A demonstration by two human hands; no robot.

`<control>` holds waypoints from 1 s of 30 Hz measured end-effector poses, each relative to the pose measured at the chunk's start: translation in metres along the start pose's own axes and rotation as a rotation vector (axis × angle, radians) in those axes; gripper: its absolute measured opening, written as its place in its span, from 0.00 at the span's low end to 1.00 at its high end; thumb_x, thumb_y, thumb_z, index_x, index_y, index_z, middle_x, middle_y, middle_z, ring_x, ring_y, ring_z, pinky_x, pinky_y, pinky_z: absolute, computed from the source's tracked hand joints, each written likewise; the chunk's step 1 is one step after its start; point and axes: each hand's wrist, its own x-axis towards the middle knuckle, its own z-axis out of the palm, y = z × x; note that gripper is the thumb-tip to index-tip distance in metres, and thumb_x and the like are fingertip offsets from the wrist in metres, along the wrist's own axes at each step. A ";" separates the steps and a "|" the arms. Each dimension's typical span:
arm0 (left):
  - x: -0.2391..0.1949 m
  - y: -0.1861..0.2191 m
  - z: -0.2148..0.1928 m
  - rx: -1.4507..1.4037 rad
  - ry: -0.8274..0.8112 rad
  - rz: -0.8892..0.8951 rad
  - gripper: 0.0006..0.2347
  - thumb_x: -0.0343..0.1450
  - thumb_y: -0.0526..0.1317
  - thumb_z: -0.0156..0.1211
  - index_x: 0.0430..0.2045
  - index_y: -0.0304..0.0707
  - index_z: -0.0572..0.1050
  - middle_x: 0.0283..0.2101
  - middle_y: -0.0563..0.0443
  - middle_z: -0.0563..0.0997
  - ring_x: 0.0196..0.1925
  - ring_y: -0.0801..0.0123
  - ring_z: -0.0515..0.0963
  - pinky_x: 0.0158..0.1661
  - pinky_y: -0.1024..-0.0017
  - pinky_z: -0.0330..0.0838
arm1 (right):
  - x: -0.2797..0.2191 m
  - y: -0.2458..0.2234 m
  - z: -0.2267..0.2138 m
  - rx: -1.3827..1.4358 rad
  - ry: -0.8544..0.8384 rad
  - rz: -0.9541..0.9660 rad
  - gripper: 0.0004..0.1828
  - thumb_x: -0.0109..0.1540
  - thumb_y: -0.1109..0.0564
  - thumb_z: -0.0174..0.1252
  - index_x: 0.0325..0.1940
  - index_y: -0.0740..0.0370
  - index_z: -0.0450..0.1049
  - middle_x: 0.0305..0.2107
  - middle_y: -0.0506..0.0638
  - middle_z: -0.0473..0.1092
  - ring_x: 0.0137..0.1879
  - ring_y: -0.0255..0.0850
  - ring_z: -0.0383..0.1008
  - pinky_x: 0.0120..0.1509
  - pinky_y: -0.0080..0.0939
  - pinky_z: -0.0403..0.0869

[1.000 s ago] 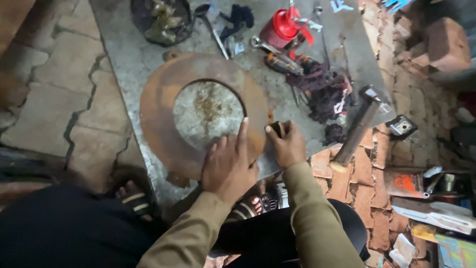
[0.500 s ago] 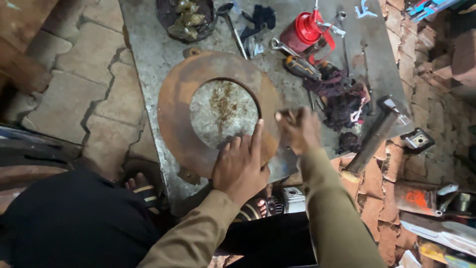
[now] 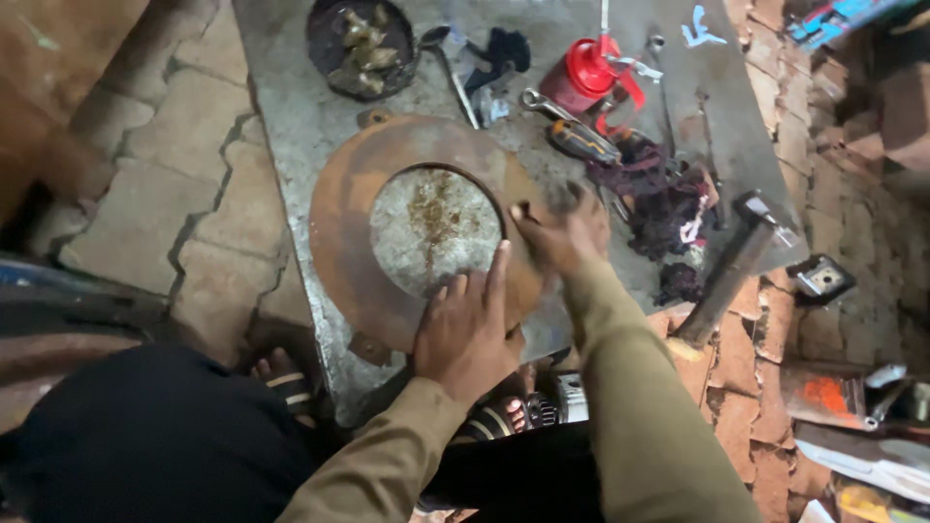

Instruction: The person cleans a circular rusty metal plate by hand, scraping the surface with a small tool and removing debris from the central opening and edges.

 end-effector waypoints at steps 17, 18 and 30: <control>0.000 -0.001 0.004 -0.019 0.003 -0.015 0.44 0.60 0.45 0.68 0.71 0.32 0.52 0.46 0.38 0.76 0.50 0.47 0.74 0.51 0.52 0.68 | 0.024 -0.016 0.012 -0.068 -0.035 -0.098 0.63 0.49 0.24 0.72 0.75 0.62 0.56 0.68 0.74 0.53 0.75 0.68 0.49 0.75 0.60 0.53; -0.001 -0.002 0.004 -0.009 0.011 -0.012 0.44 0.60 0.44 0.68 0.72 0.33 0.52 0.46 0.38 0.76 0.49 0.47 0.74 0.51 0.52 0.68 | 0.017 -0.008 0.009 -0.089 -0.056 -0.154 0.62 0.49 0.25 0.71 0.74 0.63 0.57 0.69 0.72 0.54 0.76 0.68 0.49 0.76 0.59 0.54; 0.000 -0.001 0.003 -0.021 -0.012 -0.035 0.46 0.58 0.44 0.72 0.71 0.34 0.51 0.46 0.38 0.77 0.50 0.45 0.75 0.51 0.51 0.68 | -0.080 0.027 -0.019 -0.032 0.037 -0.145 0.54 0.50 0.31 0.74 0.68 0.66 0.65 0.63 0.76 0.58 0.70 0.70 0.56 0.70 0.61 0.60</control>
